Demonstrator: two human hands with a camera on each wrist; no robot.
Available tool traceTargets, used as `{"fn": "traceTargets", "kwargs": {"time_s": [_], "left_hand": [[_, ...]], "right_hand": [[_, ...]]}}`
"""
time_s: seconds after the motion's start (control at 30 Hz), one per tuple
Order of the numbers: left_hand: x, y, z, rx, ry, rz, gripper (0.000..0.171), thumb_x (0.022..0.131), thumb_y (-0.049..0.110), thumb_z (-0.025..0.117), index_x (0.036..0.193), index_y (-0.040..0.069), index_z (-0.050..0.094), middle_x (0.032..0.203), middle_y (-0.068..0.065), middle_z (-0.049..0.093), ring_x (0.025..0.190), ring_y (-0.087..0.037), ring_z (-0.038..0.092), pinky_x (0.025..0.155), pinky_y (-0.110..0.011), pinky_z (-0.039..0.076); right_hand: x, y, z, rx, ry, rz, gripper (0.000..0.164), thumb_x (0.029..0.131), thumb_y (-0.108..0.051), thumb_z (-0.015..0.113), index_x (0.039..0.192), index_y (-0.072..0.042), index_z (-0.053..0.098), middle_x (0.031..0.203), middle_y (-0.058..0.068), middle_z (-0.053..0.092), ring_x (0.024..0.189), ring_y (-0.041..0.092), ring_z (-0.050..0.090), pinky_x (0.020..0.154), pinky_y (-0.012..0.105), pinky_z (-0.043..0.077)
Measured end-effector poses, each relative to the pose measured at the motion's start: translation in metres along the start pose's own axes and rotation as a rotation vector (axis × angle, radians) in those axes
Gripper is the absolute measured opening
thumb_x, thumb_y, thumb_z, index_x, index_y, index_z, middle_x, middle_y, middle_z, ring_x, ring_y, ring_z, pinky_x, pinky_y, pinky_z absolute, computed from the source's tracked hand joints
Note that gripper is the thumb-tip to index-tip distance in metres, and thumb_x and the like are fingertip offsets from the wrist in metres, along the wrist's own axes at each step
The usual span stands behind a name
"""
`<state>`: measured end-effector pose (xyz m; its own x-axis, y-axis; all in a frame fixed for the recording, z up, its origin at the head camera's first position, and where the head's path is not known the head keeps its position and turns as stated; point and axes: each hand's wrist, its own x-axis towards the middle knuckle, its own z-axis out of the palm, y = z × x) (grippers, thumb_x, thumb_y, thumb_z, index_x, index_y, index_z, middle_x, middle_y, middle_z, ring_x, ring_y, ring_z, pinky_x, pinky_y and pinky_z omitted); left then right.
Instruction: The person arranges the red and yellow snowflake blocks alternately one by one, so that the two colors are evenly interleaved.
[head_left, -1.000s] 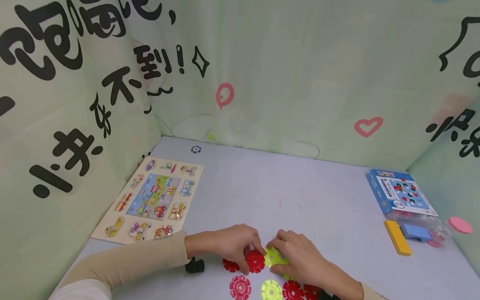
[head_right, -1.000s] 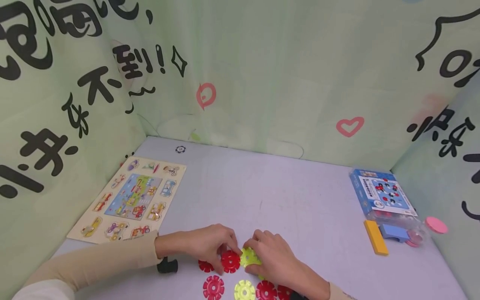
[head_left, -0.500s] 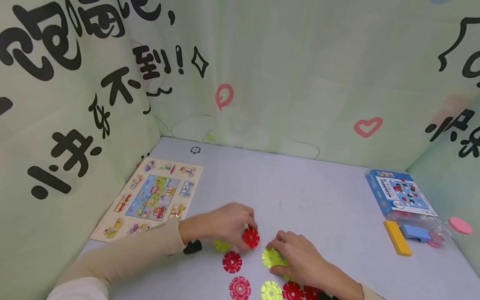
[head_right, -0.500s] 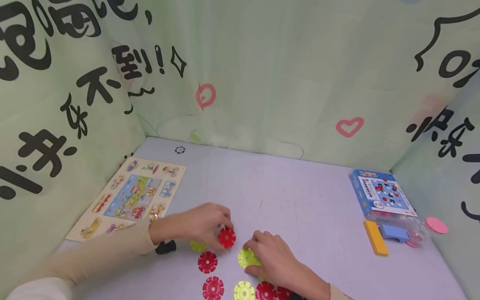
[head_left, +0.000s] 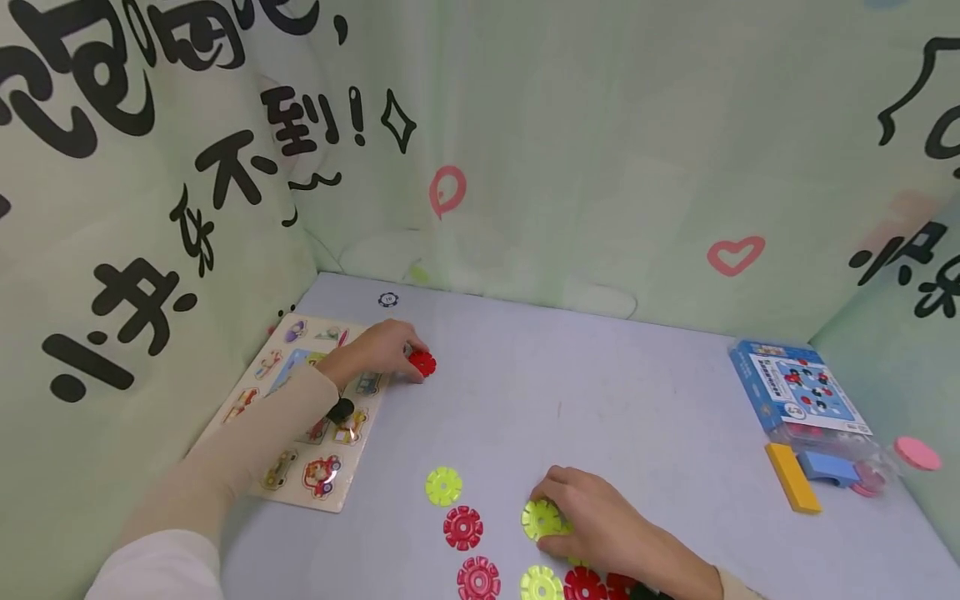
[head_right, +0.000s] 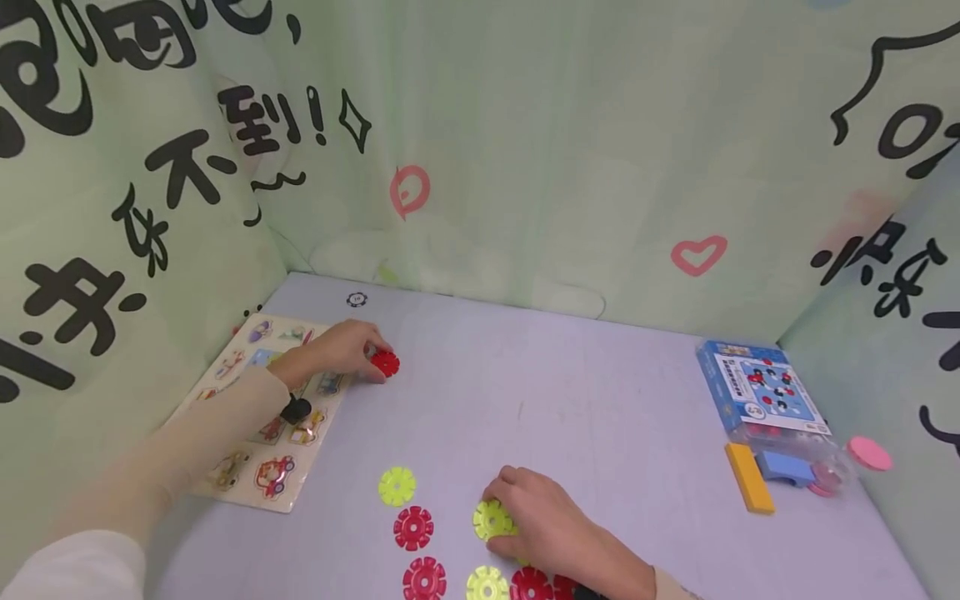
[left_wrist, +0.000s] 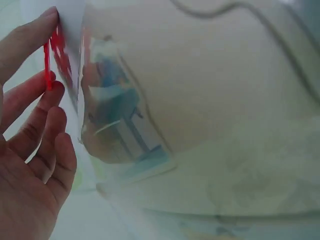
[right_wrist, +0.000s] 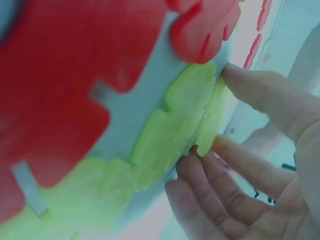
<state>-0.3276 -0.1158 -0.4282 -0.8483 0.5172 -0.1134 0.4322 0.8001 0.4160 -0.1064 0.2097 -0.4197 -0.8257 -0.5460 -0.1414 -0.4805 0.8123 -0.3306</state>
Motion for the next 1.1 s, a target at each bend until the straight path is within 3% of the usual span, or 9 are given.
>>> {"fn": "traceTargets", "kwargs": {"time_s": [0.23,0.53,0.83,0.97,1.1], "left_hand": [[-0.006,0.002,0.005,-0.016,0.003,-0.073,0.050,0.072,0.034,0.081,0.118,0.019,0.068,0.111,0.000,0.061,0.104,-0.018,0.054,0.091,-0.035,0.044],[-0.006,0.005,0.005,-0.012,-0.007,-0.098,0.050,0.072,0.034,0.082,0.118,0.019,0.068,0.113,-0.001,0.060,0.107,-0.020,0.054,0.091,-0.037,0.045],[-0.007,0.003,0.005,0.001,-0.007,-0.082,0.050,0.073,0.035,0.081,0.118,0.019,0.068,0.109,0.000,0.060,0.100,-0.017,0.054,0.085,-0.033,0.046],[-0.007,0.002,0.006,0.008,-0.005,-0.069,0.051,0.072,0.036,0.081,0.118,0.019,0.068,0.107,0.001,0.060,0.098,-0.016,0.054,0.084,-0.032,0.046],[-0.005,0.000,0.007,0.029,0.005,-0.051,0.052,0.072,0.037,0.081,0.118,0.018,0.068,0.105,0.001,0.061,0.094,-0.016,0.054,0.080,-0.031,0.045]], "right_hand": [[0.003,-0.004,0.002,0.059,-0.009,-0.058,0.038,0.070,-0.030,0.080,0.105,-0.017,0.073,0.095,-0.009,0.061,0.076,0.000,0.052,0.065,0.014,0.048],[0.013,-0.008,0.002,-0.082,-0.013,-0.117,0.038,0.062,-0.033,0.080,0.096,-0.017,0.075,0.081,-0.009,0.058,0.062,0.000,0.043,0.055,0.014,0.040],[0.022,0.010,-0.013,0.008,0.037,-0.072,0.037,0.060,-0.034,0.080,0.093,-0.017,0.075,0.078,-0.013,0.061,0.063,0.001,0.048,0.055,0.015,0.042],[0.046,0.022,-0.025,0.011,0.141,-0.115,0.039,0.060,-0.034,0.081,0.094,-0.016,0.075,0.078,-0.011,0.063,0.065,0.004,0.054,0.057,0.015,0.044],[0.093,0.030,-0.035,0.017,0.225,-0.154,0.039,0.060,-0.033,0.082,0.094,-0.014,0.076,0.079,-0.008,0.065,0.066,0.006,0.056,0.058,0.016,0.045]]}}
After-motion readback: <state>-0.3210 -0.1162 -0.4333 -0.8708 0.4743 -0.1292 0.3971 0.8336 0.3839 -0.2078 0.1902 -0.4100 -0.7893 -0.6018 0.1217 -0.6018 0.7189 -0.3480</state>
